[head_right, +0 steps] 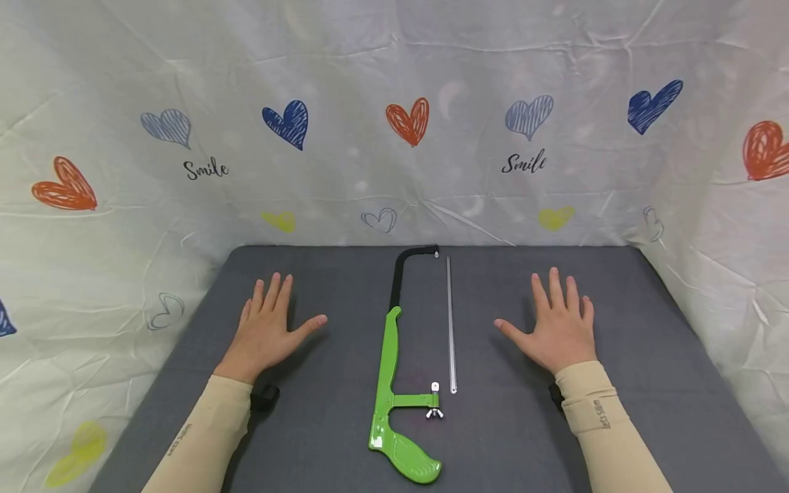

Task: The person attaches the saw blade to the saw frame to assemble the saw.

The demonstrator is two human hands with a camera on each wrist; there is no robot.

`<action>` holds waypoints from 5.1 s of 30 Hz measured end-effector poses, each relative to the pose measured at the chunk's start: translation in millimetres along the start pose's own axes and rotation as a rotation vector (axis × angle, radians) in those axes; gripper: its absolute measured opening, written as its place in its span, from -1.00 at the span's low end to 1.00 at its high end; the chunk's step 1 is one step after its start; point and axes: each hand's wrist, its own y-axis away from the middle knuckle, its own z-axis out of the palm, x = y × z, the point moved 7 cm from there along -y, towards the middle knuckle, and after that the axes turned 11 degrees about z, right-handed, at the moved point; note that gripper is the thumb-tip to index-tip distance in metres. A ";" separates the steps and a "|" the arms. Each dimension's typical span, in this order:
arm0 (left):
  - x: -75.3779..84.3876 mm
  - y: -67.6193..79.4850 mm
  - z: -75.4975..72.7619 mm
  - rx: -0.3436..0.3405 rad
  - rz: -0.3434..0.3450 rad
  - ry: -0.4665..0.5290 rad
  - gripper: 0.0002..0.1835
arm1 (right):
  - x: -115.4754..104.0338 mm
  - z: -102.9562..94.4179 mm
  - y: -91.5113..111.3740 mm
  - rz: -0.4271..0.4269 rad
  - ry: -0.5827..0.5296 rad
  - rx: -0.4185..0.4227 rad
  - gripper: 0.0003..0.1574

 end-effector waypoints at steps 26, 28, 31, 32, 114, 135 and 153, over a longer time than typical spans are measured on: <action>40.8 -6.8 19.9 0.004 0.057 0.028 0.33 | -33.2 15.4 8.0 -0.020 -0.040 -0.061 0.44; 49.7 -8.0 22.3 0.012 0.072 0.034 0.32 | -38.6 20.0 9.3 -0.023 -0.045 -0.077 0.44; 65.8 -9.4 25.6 0.011 0.104 0.040 0.30 | -46.9 25.1 11.2 -0.026 -0.054 -0.092 0.44; 71.4 -9.8 26.7 0.007 0.115 0.044 0.30 | -49.5 26.5 11.9 -0.028 -0.055 -0.095 0.43; 169.0 0.2 72.0 -0.176 0.054 0.251 -0.06 | -105.8 53.8 44.6 0.176 -0.135 -0.252 -0.34; 161.2 -0.8 79.4 -0.233 0.018 0.237 0.08 | -104.3 52.6 44.8 0.242 -0.153 -0.253 -0.41; 163.8 -0.1 77.9 -0.242 0.009 0.226 0.09 | -100.5 55.8 43.6 0.278 -0.209 -0.288 -0.44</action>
